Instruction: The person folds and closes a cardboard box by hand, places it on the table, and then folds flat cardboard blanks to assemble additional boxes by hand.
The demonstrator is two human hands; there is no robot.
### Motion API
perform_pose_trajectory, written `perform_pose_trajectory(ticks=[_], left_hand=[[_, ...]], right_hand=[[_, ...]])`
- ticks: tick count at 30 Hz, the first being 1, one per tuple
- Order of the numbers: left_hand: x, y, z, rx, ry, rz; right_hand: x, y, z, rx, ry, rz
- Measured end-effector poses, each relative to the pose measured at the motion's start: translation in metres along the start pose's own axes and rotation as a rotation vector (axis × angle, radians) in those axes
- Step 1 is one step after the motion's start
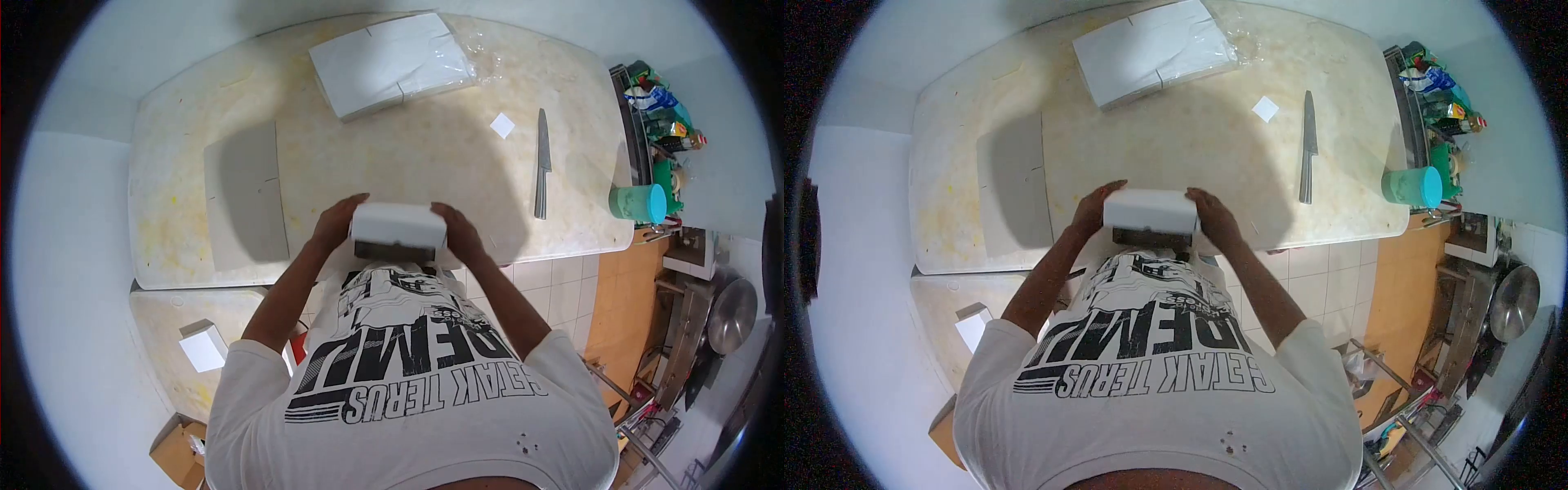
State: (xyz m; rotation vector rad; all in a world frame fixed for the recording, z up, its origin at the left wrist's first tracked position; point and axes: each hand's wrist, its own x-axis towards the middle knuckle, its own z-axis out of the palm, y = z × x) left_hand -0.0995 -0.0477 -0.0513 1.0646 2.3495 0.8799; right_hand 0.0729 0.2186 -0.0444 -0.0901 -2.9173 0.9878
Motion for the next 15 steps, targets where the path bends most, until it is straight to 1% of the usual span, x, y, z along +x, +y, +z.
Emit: perform_pose_trajectory(ticks=[1, 2, 4, 5, 7, 8, 10, 11, 13, 14, 15], left_hand=[[-0.004, -0.001, 0.001, 0.062, -0.104, 0.029], [-0.010, -0.003, 0.002, 0.077, -0.105, 0.098], [-0.017, 0.005, -0.010, 0.107, -0.101, 0.223], [-0.020, 0.007, -0.017, 0.043, -0.156, 0.225], [-0.031, 0.009, -0.022, -0.005, -0.231, 0.159], [-0.032, 0.009, -0.024, -0.023, -0.259, 0.135], [-0.037, 0.010, -0.025, -0.487, -0.356, -0.165], [-0.041, 0.011, -0.025, -0.716, -0.397, -0.318], [-0.055, 0.012, -0.022, -1.094, -0.395, -0.411], [-0.060, 0.012, -0.021, -1.286, -0.387, -0.458], [-0.060, 0.020, -0.021, -1.289, -0.322, -0.568]], right_hand=[[-0.009, -0.003, 0.010, -0.093, -0.004, -0.017], [-0.017, -0.002, 0.016, -0.026, 0.011, -0.038], [-0.019, -0.013, 0.010, -0.122, -0.049, -0.029], [-0.017, -0.018, 0.004, -0.153, -0.101, -0.015], [-0.021, -0.026, -0.008, -0.214, -0.200, 0.025], [-0.024, -0.019, -0.007, -0.018, -0.249, 0.053], [-0.023, -0.010, -0.011, 0.370, -0.329, 0.100], [-0.024, -0.008, -0.011, 0.610, -0.346, 0.306], [-0.014, -0.027, -0.027, 1.091, -0.375, 0.719], [-0.011, -0.038, -0.028, 1.072, -0.338, 0.742], [-0.009, -0.051, -0.026, 1.052, -0.304, 0.766]])
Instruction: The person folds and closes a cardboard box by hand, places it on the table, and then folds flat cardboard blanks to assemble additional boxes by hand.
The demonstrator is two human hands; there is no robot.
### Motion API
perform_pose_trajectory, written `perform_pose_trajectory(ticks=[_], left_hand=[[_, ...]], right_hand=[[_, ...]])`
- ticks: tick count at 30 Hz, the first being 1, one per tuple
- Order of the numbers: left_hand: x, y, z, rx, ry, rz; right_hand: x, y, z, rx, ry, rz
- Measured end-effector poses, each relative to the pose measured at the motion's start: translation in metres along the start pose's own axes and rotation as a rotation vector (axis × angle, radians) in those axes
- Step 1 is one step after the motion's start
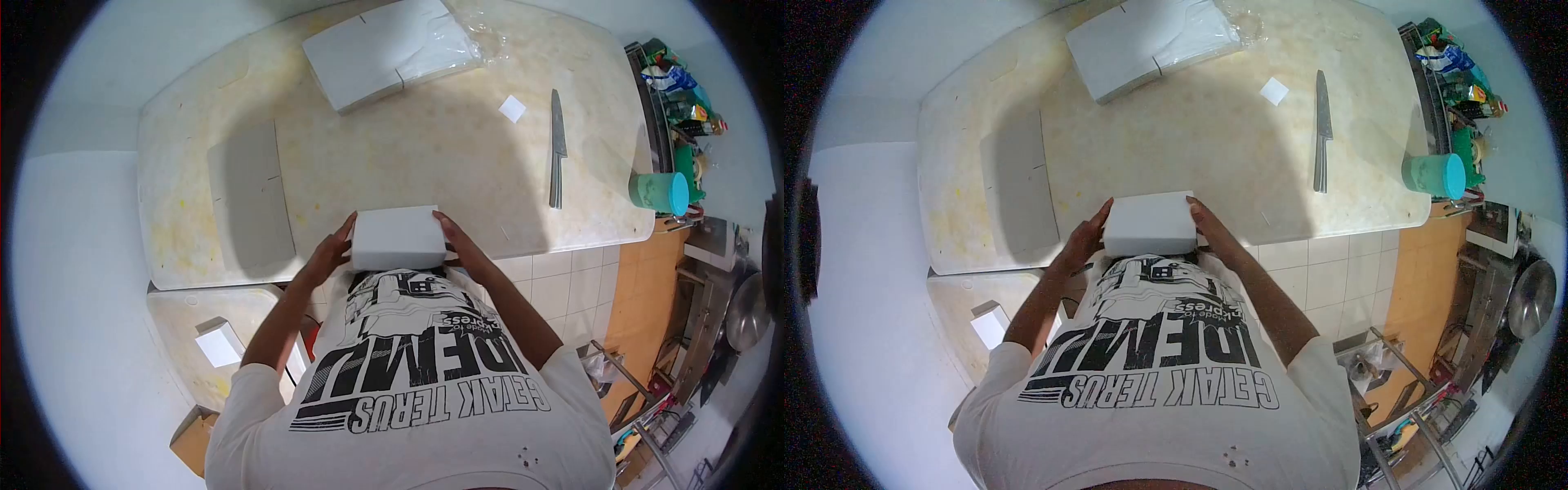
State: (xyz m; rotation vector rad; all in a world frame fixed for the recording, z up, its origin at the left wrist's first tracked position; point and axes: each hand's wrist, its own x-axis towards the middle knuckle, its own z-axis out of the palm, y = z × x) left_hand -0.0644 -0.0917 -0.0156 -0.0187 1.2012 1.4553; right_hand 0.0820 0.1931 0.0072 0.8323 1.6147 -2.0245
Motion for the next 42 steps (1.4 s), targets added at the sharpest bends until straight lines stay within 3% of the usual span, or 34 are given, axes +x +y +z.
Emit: perform_pose_trajectory(ticks=[2, 5, 6, 10, 13, 16, 19, 22, 26, 28, 31, 35, 37, 40, 42], left_hand=[[-0.002, 0.001, 0.032, -0.090, 0.208, -0.090], [0.009, -0.011, 0.054, 0.176, 0.453, -0.074], [0.032, -0.044, 0.023, 0.297, 0.487, 0.078], [0.052, -0.013, 0.037, 0.266, 0.536, 0.321], [0.075, -0.006, 0.027, 0.469, 0.631, 0.155], [0.074, 0.002, 0.020, 0.578, 0.456, 0.045], [0.057, 0.014, 0.030, 0.785, 0.574, -0.160], [0.045, 0.017, 0.040, 0.461, 0.474, -0.208], [0.039, 0.015, 0.037, 0.362, 0.379, -0.302], [0.038, 0.008, 0.036, 0.277, 0.383, -0.268], [0.051, -0.022, 0.027, 0.071, 0.521, -0.053], [0.055, -0.033, 0.025, -0.015, 0.543, -0.004], [0.040, -0.007, 0.047, -0.010, 0.607, -0.013], [0.029, 0.022, 0.070, 0.156, 0.596, 0.294], [0.024, 0.044, 0.076, 0.503, 0.518, 0.563]], right_hand=[[-0.001, 0.013, 0.011, -0.132, 0.073, -0.090], [0.016, 0.043, 0.018, -0.399, 0.167, -0.299], [0.018, 0.041, 0.018, -0.413, 0.195, -0.304], [0.044, 0.030, 0.004, -0.286, 0.263, -0.128], [0.048, 0.007, -0.005, -0.266, 0.079, 0.007], [0.038, -0.011, -0.007, -0.304, 0.006, 0.145], [0.031, -0.018, -0.003, -0.319, 0.007, 0.308], [0.031, -0.009, -0.003, -0.169, -0.040, 0.249], [0.048, 0.021, -0.006, -0.075, 0.055, 0.206], [0.050, 0.021, -0.002, -0.028, 0.104, 0.228], [0.053, 0.022, -0.001, 0.098, 0.138, 0.255], [0.048, 0.013, -0.004, 0.248, 0.065, 0.243], [0.042, -0.005, -0.005, 0.255, 0.067, 0.222], [0.022, -0.058, -0.022, 0.111, 0.000, 0.273], [0.025, -0.077, -0.040, 0.131, -0.105, 0.363]])
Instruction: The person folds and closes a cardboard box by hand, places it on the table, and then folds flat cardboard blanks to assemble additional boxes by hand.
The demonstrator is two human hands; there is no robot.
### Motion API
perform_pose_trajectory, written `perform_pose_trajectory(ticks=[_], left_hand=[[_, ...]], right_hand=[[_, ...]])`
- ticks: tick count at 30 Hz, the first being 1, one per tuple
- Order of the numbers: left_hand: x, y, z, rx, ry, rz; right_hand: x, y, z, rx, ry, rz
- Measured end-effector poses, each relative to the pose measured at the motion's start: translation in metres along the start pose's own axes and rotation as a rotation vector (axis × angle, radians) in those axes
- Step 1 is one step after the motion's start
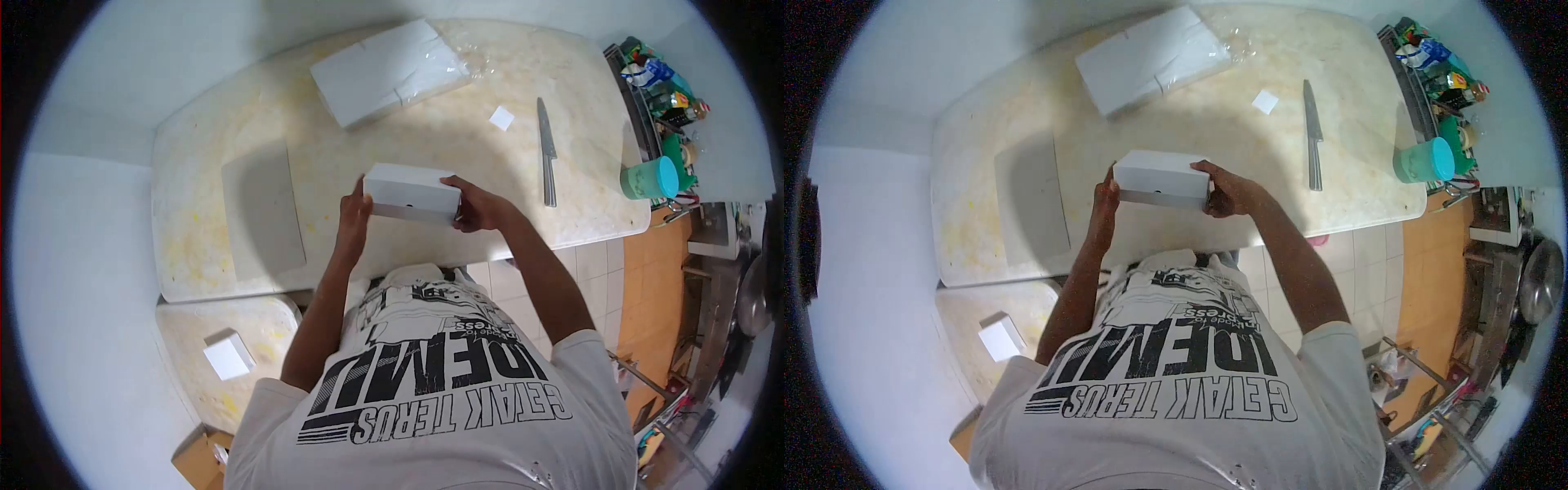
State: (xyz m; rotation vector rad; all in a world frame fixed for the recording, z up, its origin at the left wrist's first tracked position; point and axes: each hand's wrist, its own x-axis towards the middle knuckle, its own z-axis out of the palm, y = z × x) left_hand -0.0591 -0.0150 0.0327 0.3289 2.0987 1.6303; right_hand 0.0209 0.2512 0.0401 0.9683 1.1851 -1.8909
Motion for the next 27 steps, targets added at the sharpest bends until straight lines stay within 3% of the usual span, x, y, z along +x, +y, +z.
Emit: perform_pose_trajectory(ticks=[4, 5, 6, 7, 10, 13, 15, 19, 21, 26, 27], left_hand=[[-0.001, 0.053, -0.009, 0.563, 0.064, 0.736], [-0.002, 0.060, -0.011, 0.430, -0.011, 0.740], [-0.004, 0.065, -0.012, 0.296, -0.082, 0.732], [-0.011, 0.067, -0.013, 0.160, -0.147, 0.712], [-0.035, 0.074, -0.009, -0.077, -0.448, 0.468], [-0.063, 0.077, -0.007, -0.126, -0.485, 0.246], [-0.075, 0.073, -0.007, -0.113, -0.394, 0.204], [-0.081, 0.062, 0.002, -0.206, -0.177, 0.042], [-0.074, 0.057, 0.006, -0.290, -0.087, -0.038], [-0.058, 0.039, 0.009, -0.451, 0.071, -0.217], [-0.054, 0.026, 0.006, -0.267, 0.086, -0.155]], right_hand=[[-0.046, -0.022, -0.006, -0.085, -0.231, 0.077], [-0.056, -0.019, -0.005, -0.107, -0.269, 0.128], [-0.054, -0.009, -0.014, -0.097, -0.334, 0.205], [-0.072, -0.005, -0.004, -0.166, -0.323, 0.150], [-0.103, 0.014, 0.005, -0.308, -0.364, 0.127], [-0.105, 0.033, -0.002, -0.521, -0.189, 0.067], [-0.093, 0.064, 0.001, -0.587, 0.028, -0.399], [-0.081, 0.089, 0.020, -0.046, -0.119, -0.731], [-0.082, 0.082, 0.037, -0.216, 0.058, -0.863], [-0.072, 0.071, 0.060, -0.125, 0.211, -1.003], [-0.070, 0.071, 0.062, -0.113, 0.256, -1.026]])
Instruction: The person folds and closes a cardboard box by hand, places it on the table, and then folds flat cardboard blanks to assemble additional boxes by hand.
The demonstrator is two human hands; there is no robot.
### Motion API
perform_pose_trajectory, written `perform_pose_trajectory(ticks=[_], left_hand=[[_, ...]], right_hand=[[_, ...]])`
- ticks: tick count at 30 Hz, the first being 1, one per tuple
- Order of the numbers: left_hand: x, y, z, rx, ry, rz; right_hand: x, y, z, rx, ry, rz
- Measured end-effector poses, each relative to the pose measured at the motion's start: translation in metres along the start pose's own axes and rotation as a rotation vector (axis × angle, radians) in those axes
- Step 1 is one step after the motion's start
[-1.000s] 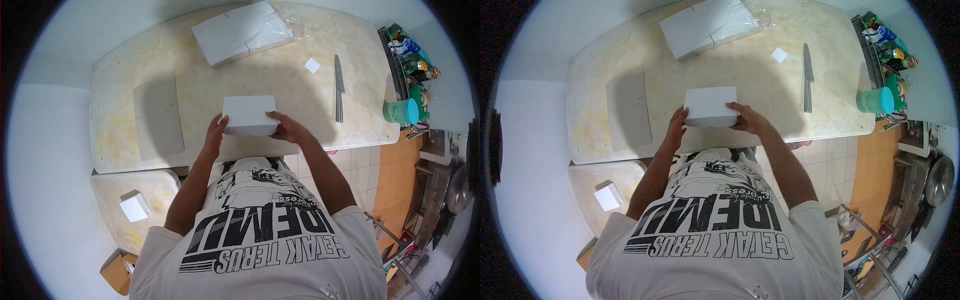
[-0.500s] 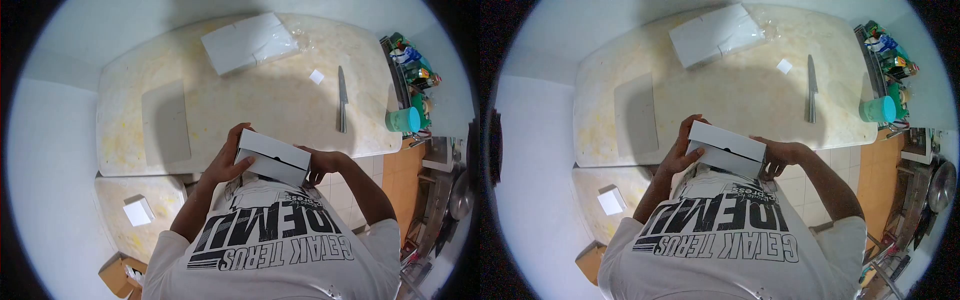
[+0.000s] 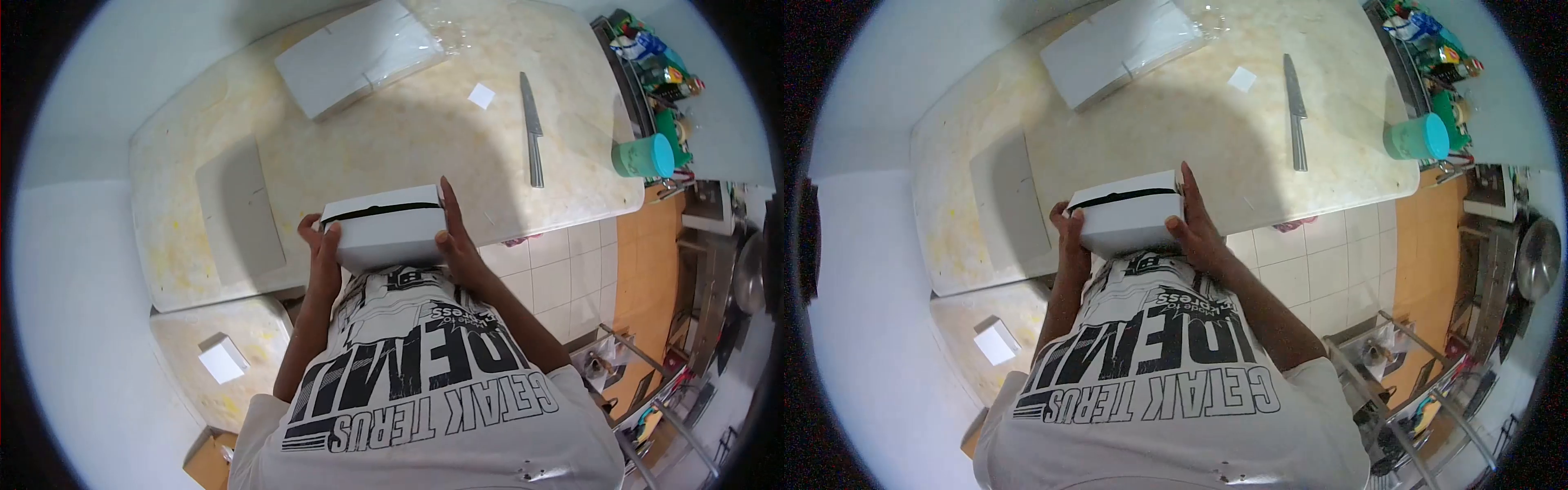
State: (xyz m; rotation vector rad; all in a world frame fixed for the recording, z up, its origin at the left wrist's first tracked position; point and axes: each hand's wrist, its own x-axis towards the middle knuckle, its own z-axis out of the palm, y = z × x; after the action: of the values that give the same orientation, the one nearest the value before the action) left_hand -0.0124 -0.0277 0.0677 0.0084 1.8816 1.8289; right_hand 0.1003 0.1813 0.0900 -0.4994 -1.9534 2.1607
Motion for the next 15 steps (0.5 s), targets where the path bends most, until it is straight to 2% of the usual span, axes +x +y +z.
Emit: perform_pose_trajectory(ticks=[2, 6, 7, 8, 10, 12, 15], left_hand=[[0.013, -0.021, -0.015, 0.361, 0.037, 0.154], [0.010, -0.001, 0.007, 0.187, 0.166, 0.152], [0.011, 0.001, 0.013, 0.164, 0.173, 0.218], [0.012, 0.004, 0.019, 0.143, 0.178, 0.284], [0.016, -0.001, 0.018, -0.021, 0.164, 0.222], [0.012, -0.005, 0.024, 0.082, 0.149, 0.268], [0.014, -0.011, 0.020, 0.022, 0.084, 0.222]], right_hand=[[0.001, 0.017, 0.005, 0.010, 0.094, -0.008], [0.014, 0.015, 0.017, -0.067, 0.242, -0.190], [0.016, 0.013, 0.020, 0.014, 0.261, -0.257], [0.017, 0.010, 0.019, -0.062, 0.278, -0.311], [0.019, 0.002, 0.016, -0.217, 0.312, -0.417], [0.021, 0.006, 0.017, -0.121, 0.377, -0.437], [0.021, 0.000, 0.015, -0.104, 0.420, -0.462]])
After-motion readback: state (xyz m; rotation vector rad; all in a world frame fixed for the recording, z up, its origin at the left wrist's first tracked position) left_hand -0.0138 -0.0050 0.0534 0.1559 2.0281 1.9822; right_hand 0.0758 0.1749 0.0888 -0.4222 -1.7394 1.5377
